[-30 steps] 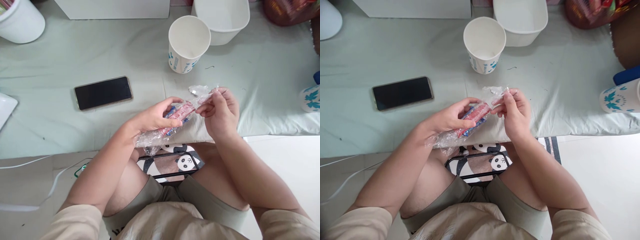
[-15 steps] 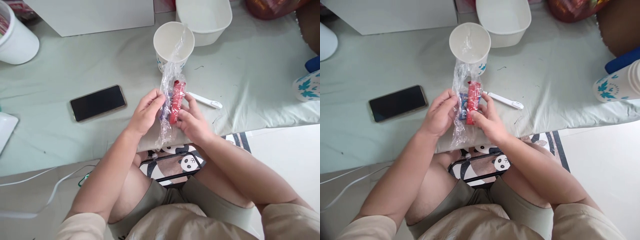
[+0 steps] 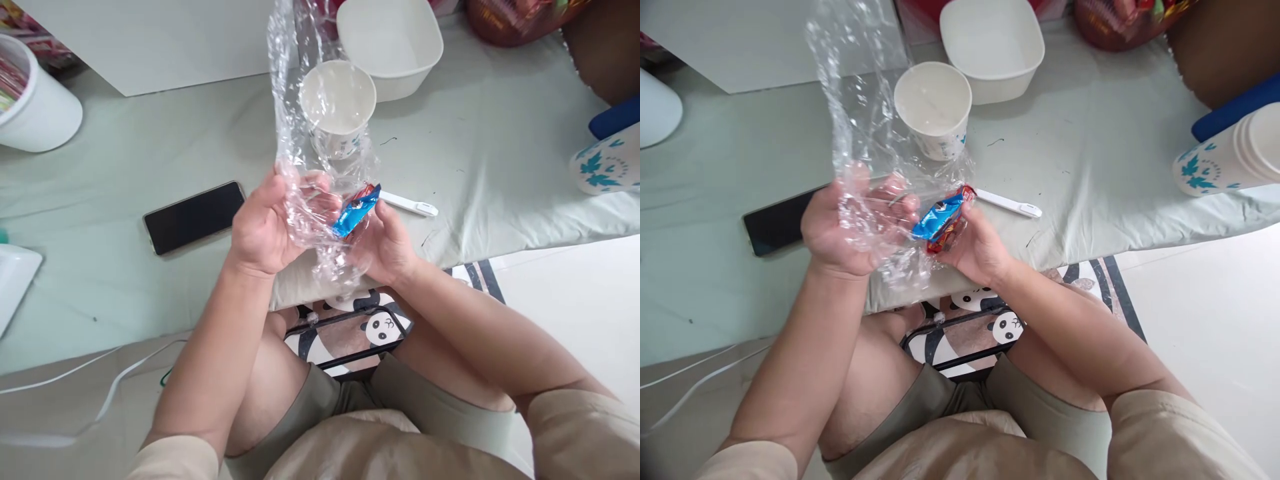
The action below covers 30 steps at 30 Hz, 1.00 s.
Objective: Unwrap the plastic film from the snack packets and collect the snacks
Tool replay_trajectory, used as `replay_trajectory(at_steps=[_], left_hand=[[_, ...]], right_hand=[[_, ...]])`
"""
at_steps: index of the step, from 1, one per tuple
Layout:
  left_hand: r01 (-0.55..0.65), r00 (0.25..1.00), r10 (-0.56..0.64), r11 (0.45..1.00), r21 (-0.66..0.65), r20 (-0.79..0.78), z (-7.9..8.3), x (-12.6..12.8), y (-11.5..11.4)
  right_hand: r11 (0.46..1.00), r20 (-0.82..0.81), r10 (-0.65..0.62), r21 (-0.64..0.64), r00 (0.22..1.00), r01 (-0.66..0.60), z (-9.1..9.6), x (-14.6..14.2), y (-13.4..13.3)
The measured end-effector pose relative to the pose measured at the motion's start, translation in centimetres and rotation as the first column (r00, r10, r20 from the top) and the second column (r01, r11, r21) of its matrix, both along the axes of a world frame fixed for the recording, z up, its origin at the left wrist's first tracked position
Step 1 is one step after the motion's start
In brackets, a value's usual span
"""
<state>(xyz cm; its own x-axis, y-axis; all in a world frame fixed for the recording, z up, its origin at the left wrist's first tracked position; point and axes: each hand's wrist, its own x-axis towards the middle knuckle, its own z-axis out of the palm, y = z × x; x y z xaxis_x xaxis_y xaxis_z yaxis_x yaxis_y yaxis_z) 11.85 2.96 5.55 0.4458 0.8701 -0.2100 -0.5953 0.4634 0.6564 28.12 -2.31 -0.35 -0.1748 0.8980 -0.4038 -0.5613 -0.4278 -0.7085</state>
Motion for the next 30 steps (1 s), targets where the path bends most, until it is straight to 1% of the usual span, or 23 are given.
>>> replay_trajectory(at_steps=[3,5,7,9,10,11,12,13,15,17,18,19,21,23,25,26,28,30], left_hand=[[-0.081,0.994,0.083,0.996,-0.038,0.064,0.4,-0.4,0.1],[-0.089,0.989,0.095,0.994,-0.062,0.113,0.5,-0.6,0.2],[-0.1,0.971,0.119,0.99,-0.099,0.208,0.6,-0.9,0.3],[-0.126,0.932,0.166,0.982,-0.141,0.321,0.7,-1.1,0.4],[-0.134,0.918,0.181,0.979,-0.155,0.353,0.7,-1.2,0.5],[-0.126,0.919,0.174,0.98,-0.155,0.354,0.7,-1.3,0.5],[-0.106,0.936,0.145,0.985,-0.138,0.322,0.6,-1.4,0.5],[-0.076,0.962,0.103,0.991,-0.112,0.255,0.4,-1.5,0.4],[0.003,0.996,0.002,0.998,-0.058,0.084,-0.1,-1.5,0.3],[0.055,0.998,-0.055,0.998,-0.025,-0.041,-0.5,-1.5,0.2],[0.048,0.996,-0.05,0.999,-0.025,-0.078,-0.6,-1.5,0.3],[0.023,0.995,-0.027,0.999,-0.033,-0.101,-0.7,-1.6,0.3],[-0.094,0.989,0.084,0.993,-0.073,-0.121,-0.5,-1.8,0.6],[-0.253,0.964,0.239,0.961,-0.114,-0.119,-0.3,-2.0,0.8],[-0.38,0.925,0.375,0.92,-0.097,-0.065,-0.2,-2.2,0.9],[-0.417,0.909,0.417,0.906,-0.074,-0.019,-0.1,-2.3,1.0],[-0.455,0.885,0.457,0.89,-0.043,0.088,-0.2,-2.5,1.0],[-0.472,0.861,0.475,0.88,-0.063,0.184,-0.2,-2.8,1.1]], right_hand=[[1.0,-0.067,0.008,-0.011,0.998,-0.009,0.2,-0.1,-0.1],[0.999,-0.147,-0.001,-0.039,0.989,-0.005,0.4,-0.2,-0.3],[0.998,-0.226,0.0,-0.066,0.974,-0.016,0.4,-0.4,-0.5],[0.997,-0.277,0.023,-0.064,0.961,-0.042,0.2,-0.6,-0.7],[0.997,-0.292,0.041,-0.053,0.956,-0.058,0.0,-0.7,-0.8],[0.996,-0.301,0.06,-0.037,0.952,-0.075,-0.2,-0.8,-0.8],[0.995,-0.309,0.08,-0.023,0.948,-0.092,-0.4,-0.8,-0.7],[0.994,-0.313,0.095,-0.019,0.945,-0.106,-0.6,-0.9,-0.7],[0.991,-0.322,0.108,-0.046,0.941,-0.129,-0.9,-1.1,-0.5],[0.985,-0.334,0.098,-0.099,0.938,-0.138,-1.0,-1.4,-0.4],[0.983,-0.339,0.09,-0.118,0.937,-0.137,-0.9,-1.4,-0.3],[0.983,-0.342,0.084,-0.127,0.936,-0.135,-0.8,-1.5,-0.3],[0.984,-0.35,0.082,-0.12,0.933,-0.131,-0.4,-1.4,-0.4],[0.986,-0.371,0.075,-0.114,0.926,-0.126,-0.1,-1.3,-0.4],[0.984,-0.399,0.069,-0.126,0.914,-0.13,0.0,-1.1,-0.5],[0.982,-0.407,0.07,-0.134,0.911,-0.136,0.0,-1.1,-0.5],[0.98,-0.402,0.075,-0.139,0.913,-0.141,-0.1,-1.1,-0.5],[0.984,-0.376,0.079,-0.121,0.923,-0.133,-0.3,-1.2,-0.5]])
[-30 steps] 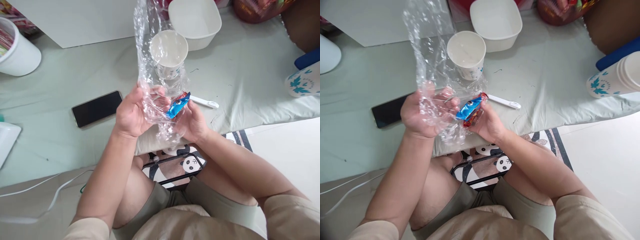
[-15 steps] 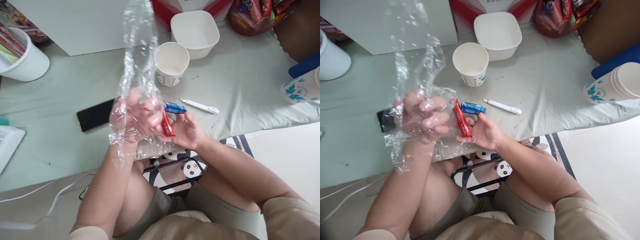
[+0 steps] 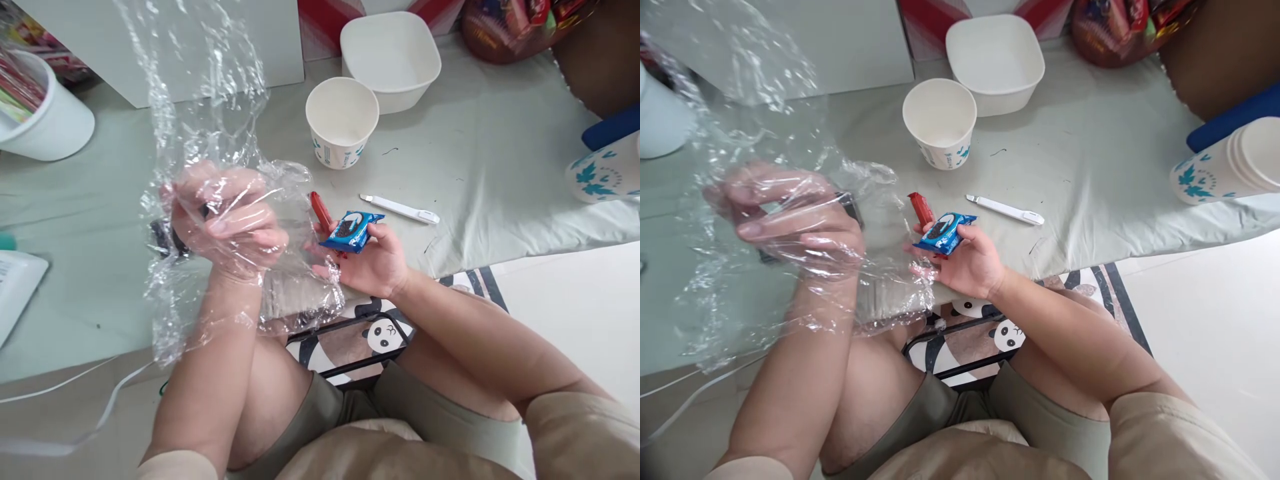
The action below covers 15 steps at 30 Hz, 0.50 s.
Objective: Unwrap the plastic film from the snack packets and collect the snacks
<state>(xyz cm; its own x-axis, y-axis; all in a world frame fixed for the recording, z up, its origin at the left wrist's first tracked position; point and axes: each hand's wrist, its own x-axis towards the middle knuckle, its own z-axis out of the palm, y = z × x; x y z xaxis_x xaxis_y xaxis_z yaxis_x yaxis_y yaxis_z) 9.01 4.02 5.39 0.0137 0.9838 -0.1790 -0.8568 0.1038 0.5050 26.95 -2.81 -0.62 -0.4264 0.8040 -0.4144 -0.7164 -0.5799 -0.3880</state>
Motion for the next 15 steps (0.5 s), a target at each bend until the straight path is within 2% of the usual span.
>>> replay_trajectory(at_steps=[3,6,9,11,13,15], left_hand=[[-0.032,0.994,0.026,0.998,0.048,0.106,0.1,-0.9,0.4],[0.037,0.996,-0.042,0.997,0.07,0.074,0.1,-1.6,1.1],[0.178,0.984,-0.18,0.978,-0.105,-0.013,0.1,-1.5,1.9],[0.219,0.97,-0.237,0.946,-0.239,-0.049,0.1,-1.0,2.3],[0.231,0.961,-0.265,0.924,-0.305,-0.076,0.0,-0.6,2.6],[0.241,0.953,-0.285,0.918,-0.316,-0.1,-0.1,-0.4,2.6]], right_hand=[[0.997,0.1,-0.042,0.072,0.994,0.035,-0.1,0.2,0.0],[0.969,0.326,-0.154,0.234,0.933,0.078,0.0,1.1,0.1],[0.889,0.524,-0.348,0.446,0.778,0.098,0.5,2.6,0.3],[0.827,0.545,-0.483,0.542,0.685,0.152,1.1,3.6,0.6],[0.773,0.519,-0.583,0.592,0.625,0.23,1.8,4.7,0.8],[0.75,0.523,-0.63,0.6,0.574,0.276,2.4,5.8,1.2]])
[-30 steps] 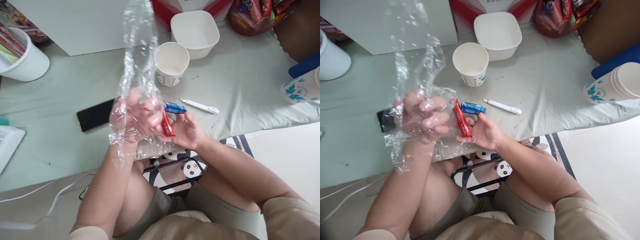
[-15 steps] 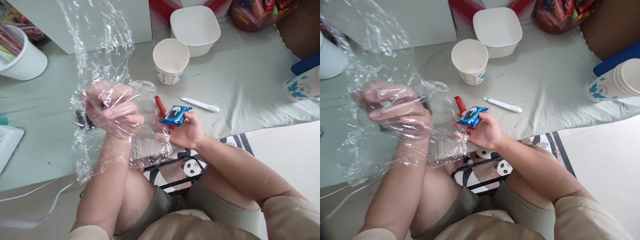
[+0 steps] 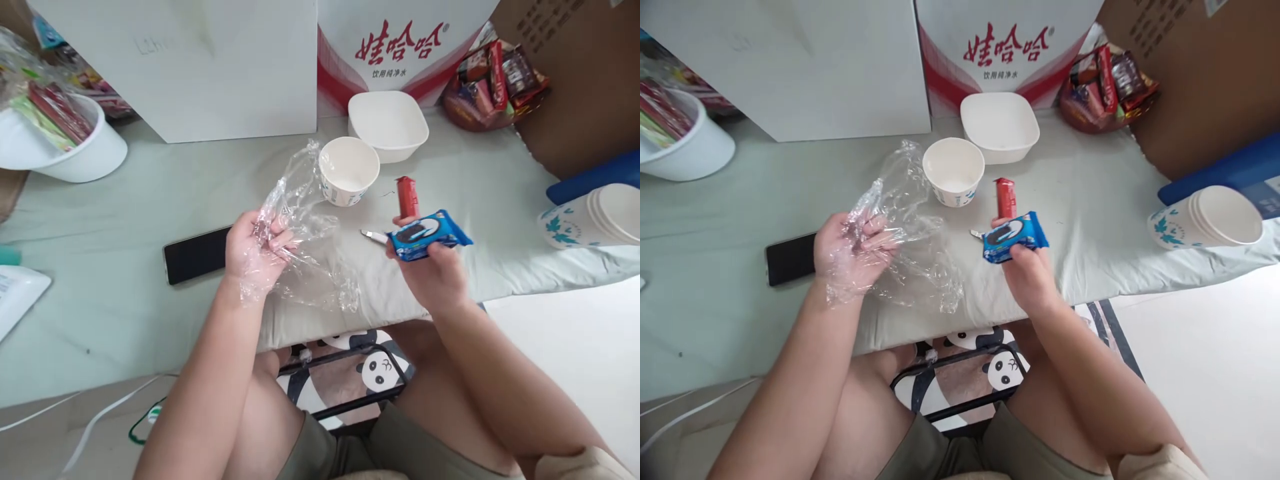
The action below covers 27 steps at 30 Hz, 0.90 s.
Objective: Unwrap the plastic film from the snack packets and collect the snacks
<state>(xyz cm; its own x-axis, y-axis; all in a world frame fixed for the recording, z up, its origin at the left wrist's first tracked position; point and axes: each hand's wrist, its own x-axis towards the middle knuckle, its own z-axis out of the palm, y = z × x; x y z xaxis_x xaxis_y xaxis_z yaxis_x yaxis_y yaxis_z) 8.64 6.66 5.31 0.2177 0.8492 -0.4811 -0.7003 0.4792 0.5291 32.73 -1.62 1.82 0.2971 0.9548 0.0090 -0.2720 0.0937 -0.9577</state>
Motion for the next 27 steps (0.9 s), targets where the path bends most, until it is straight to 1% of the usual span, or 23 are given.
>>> replay_trajectory(at_steps=[3,4,6,8,9,10,11,13,14,15,16,18,19,21,23,25,27], left_hand=[[0.026,0.999,-0.025,0.999,0.026,-0.039,-0.3,0.0,0.0],[0.033,0.998,-0.031,0.999,0.04,-0.048,-0.3,-0.1,0.0],[0.045,0.997,-0.041,0.997,0.067,-0.06,-0.5,-0.2,-0.1],[0.055,0.997,-0.05,0.995,0.085,-0.064,-0.6,-0.3,-0.1],[0.061,0.997,-0.056,0.994,0.091,-0.062,-0.6,-0.3,-0.1],[0.066,0.996,-0.061,0.993,0.095,-0.058,-0.6,-0.4,-0.2],[0.071,0.996,-0.066,0.993,0.098,-0.054,-0.6,-0.4,-0.2],[0.079,0.996,-0.074,0.992,0.101,-0.049,-0.5,-0.4,-0.2],[0.079,0.996,-0.074,0.992,0.103,-0.048,-0.5,-0.4,-0.1],[0.08,0.996,-0.075,0.991,0.106,-0.047,-0.5,-0.4,-0.1],[0.081,0.996,-0.077,0.991,0.111,-0.045,-0.4,-0.4,-0.1],[0.088,0.996,-0.084,0.989,0.12,-0.035,-0.4,-0.5,-0.1],[0.091,0.996,-0.088,0.988,0.123,-0.03,-0.4,-0.5,0.0],[0.097,0.995,-0.095,0.987,0.125,-0.022,-0.4,-0.5,0.0],[0.094,0.996,-0.092,0.988,0.127,-0.017,-0.4,-0.5,0.0],[0.085,0.996,-0.083,0.988,0.133,-0.015,-0.4,-0.5,-0.1],[0.076,0.997,-0.075,0.987,0.139,-0.016,-0.3,-0.5,-0.2]], right_hand=[[0.993,0.106,-0.086,-0.074,0.991,0.094,1.0,1.7,1.8],[0.988,0.164,-0.105,-0.099,0.981,0.122,1.4,2.3,3.0],[0.978,0.311,-0.128,-0.117,0.942,0.171,2.3,3.3,6.5],[0.965,0.501,-0.141,-0.122,0.854,0.231,3.4,4.0,11.0],[0.956,0.6,-0.136,-0.13,0.789,0.264,4.0,4.2,13.5],[0.945,0.697,-0.109,-0.148,0.708,0.291,4.5,4.4,15.7],[0.936,0.772,-0.044,-0.189,0.634,0.295,4.9,4.5,17.8],[0.933,0.805,0.028,-0.234,0.592,0.274,5.6,4.6,20.6],[0.931,0.819,0.053,-0.247,0.571,0.268,5.8,4.5,21.3],[0.931,0.842,0.067,-0.245,0.535,0.269,6.0,4.4,21.6],[0.933,0.877,0.08,-0.233,0.474,0.275,6.0,4.3,21.5],[0.946,0.947,0.135,-0.21,0.292,0.246,6.1,4.0,20.6],[0.95,0.964,0.189,-0.228,0.188,0.214,6.0,3.8,20.0],[0.936,0.945,0.326,-0.324,0.009,0.14,5.7,3.4,18.9],[0.906,0.896,0.421,-0.41,-0.143,0.101,5.2,3.2,18.1],[0.899,0.866,0.438,-0.428,-0.241,0.095,4.7,3.3,17.7],[0.899,0.855,0.437,-0.426,-0.279,0.102,4.3,3.7,17.1]])
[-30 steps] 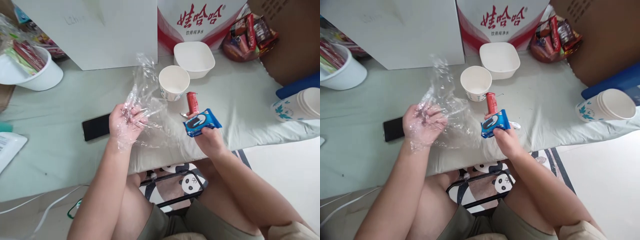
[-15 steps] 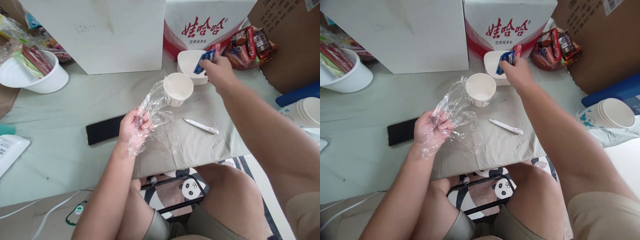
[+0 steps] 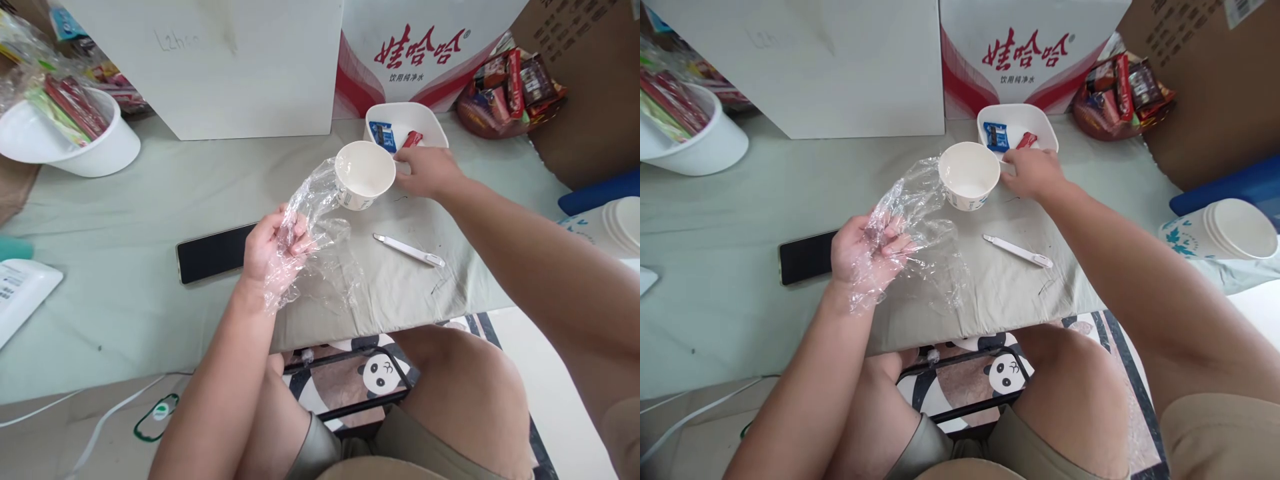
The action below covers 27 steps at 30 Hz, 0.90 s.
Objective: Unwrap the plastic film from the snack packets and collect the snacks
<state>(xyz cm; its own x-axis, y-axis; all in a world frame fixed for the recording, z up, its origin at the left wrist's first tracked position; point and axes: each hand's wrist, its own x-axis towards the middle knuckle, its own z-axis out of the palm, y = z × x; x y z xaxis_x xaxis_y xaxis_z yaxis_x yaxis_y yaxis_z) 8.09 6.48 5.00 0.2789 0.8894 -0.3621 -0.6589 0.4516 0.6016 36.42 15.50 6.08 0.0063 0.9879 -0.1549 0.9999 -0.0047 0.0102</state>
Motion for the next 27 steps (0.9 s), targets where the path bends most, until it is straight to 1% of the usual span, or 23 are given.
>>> replay_trajectory(at_steps=[2,4,8,12,15,17,19,20,21,22,23,24,25,26,27], left_hand=[[-0.008,1.0,0.008,1.0,0.003,0.007,0.2,-0.1,-0.1],[-0.023,0.999,0.023,1.0,-0.001,0.036,0.5,-0.3,-0.2],[-0.065,0.989,0.065,0.998,-0.008,0.136,1.3,-0.8,-0.3],[-0.081,0.965,0.074,0.996,0.02,0.251,1.6,-1.4,-0.2],[-0.078,0.955,0.065,0.996,0.036,0.29,1.5,-2.0,-0.2],[-0.06,0.959,0.037,0.996,0.072,0.281,1.4,-2.4,-0.2],[-0.017,0.97,-0.012,0.993,0.113,0.245,1.2,-2.7,-0.4],[0.009,0.975,-0.036,0.992,0.123,0.218,1.2,-2.9,-0.5],[0.031,0.98,-0.055,0.992,0.126,0.19,1.1,-3.0,-0.8],[0.045,0.984,-0.065,0.991,0.124,0.163,1.1,-3.1,-1.1],[0.05,0.988,-0.067,0.992,0.119,0.14,1.0,-3.1,-1.4],[0.051,0.991,-0.064,0.993,0.111,0.121,0.9,-3.2,-1.8],[0.048,0.993,-0.059,0.994,0.102,0.104,0.7,-3.2,-2.2],[0.046,0.995,-0.054,0.995,0.094,0.089,0.6,-3.3,-2.7],[0.048,0.996,-0.055,0.995,0.085,0.075,0.4,-3.3,-3.2]], right_hand=[[1.0,0.006,-0.007,-0.009,1.0,0.007,-0.4,0.5,-0.9],[1.0,0.005,0.013,0.001,1.0,-0.013,-0.8,1.0,-2.3],[0.987,-0.05,0.136,0.092,0.989,-0.131,-2.1,1.6,-5.6],[0.962,-0.141,0.244,0.159,0.96,-0.221,-3.6,0.8,-8.2],[0.933,-0.204,0.326,0.224,0.923,-0.281,-3.8,-0.3,-9.5],[0.909,-0.266,0.346,0.334,0.9,-0.25,-3.5,-1.0,-10.6],[0.887,-0.391,0.328,0.44,0.86,-0.139,-3.2,-1.8,-12.1],[0.882,-0.481,0.314,0.467,0.818,-0.064,-3.1,-2.3,-13.0],[0.885,-0.586,0.298,0.466,0.753,0.012,-3.2,-2.9,-14.0],[0.897,-0.698,0.277,0.434,0.66,0.083,-3.5,-3.7,-15.1],[0.916,-0.809,0.243,0.372,0.536,0.147,-3.9,-4.5,-16.2],[0.938,-0.904,0.188,0.281,0.384,0.202,-4.3,-5.5,-17.2],[0.959,-0.97,0.111,0.162,0.216,0.233,-4.8,-6.5,-18.2],[0.973,-0.999,0.013,0.024,0.05,0.231,-5.2,-7.4,-19.1],[0.973,-0.99,-0.099,-0.117,-0.1,0.198,-5.4,-8.4,-19.7]])
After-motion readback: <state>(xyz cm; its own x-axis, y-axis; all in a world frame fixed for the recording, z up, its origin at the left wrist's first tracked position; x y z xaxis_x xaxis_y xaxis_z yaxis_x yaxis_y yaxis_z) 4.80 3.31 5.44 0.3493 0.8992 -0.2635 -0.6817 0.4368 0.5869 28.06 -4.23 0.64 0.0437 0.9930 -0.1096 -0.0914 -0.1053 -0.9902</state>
